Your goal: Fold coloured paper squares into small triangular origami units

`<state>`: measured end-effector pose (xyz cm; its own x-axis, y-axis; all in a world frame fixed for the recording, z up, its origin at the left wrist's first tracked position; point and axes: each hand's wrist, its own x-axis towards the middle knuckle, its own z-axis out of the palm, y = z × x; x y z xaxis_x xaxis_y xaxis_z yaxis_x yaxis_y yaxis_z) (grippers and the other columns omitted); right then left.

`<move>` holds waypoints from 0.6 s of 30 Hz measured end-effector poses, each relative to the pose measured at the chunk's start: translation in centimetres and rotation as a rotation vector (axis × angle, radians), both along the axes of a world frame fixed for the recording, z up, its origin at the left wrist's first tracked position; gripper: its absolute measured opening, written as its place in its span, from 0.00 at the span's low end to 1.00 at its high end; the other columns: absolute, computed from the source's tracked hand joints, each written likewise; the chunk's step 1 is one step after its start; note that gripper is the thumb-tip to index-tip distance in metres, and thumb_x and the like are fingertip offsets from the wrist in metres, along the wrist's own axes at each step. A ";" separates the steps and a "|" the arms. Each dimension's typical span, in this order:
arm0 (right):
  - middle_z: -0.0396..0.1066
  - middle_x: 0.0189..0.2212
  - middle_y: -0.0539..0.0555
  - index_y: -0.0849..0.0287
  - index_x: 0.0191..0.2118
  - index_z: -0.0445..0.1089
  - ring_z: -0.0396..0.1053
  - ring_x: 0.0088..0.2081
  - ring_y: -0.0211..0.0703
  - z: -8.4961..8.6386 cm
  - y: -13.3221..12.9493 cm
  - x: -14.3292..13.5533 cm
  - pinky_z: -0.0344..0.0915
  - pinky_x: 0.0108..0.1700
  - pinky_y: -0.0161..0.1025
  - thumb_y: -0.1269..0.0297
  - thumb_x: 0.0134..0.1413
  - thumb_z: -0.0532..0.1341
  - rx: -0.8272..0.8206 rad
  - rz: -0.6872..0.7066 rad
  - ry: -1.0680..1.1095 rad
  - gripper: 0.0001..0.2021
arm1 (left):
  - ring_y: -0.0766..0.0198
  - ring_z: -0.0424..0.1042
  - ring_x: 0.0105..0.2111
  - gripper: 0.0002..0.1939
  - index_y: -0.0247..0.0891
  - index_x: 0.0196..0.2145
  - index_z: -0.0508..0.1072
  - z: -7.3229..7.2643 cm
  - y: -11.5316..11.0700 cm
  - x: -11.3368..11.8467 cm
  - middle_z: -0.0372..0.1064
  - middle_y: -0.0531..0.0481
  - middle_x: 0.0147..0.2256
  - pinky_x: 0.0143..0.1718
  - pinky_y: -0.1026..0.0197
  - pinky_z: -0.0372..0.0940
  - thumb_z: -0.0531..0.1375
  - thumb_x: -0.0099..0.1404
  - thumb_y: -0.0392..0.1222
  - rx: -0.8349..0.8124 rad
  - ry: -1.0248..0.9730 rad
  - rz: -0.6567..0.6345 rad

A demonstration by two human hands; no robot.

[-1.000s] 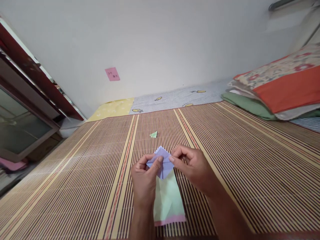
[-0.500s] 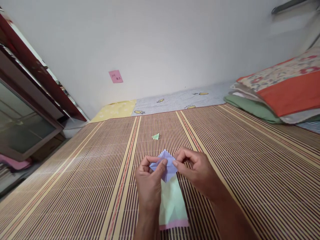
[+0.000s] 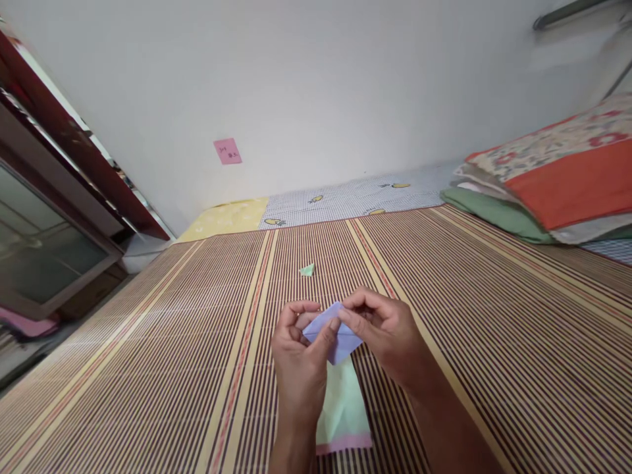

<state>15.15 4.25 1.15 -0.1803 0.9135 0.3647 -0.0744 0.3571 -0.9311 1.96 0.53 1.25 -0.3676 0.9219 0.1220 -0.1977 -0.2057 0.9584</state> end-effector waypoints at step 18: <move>0.63 0.22 0.46 0.57 0.27 0.68 0.59 0.24 0.36 -0.3 0.3 0.6 0.57 0.25 0.35 0.64 0.56 0.66 0.016 -0.141 -0.004 0.10 | 0.69 0.66 0.23 0.11 0.34 0.35 0.79 0.1 0.2 -0.7 0.71 0.53 0.23 0.28 0.67 0.63 0.69 0.62 0.46 -0.063 -0.005 -0.300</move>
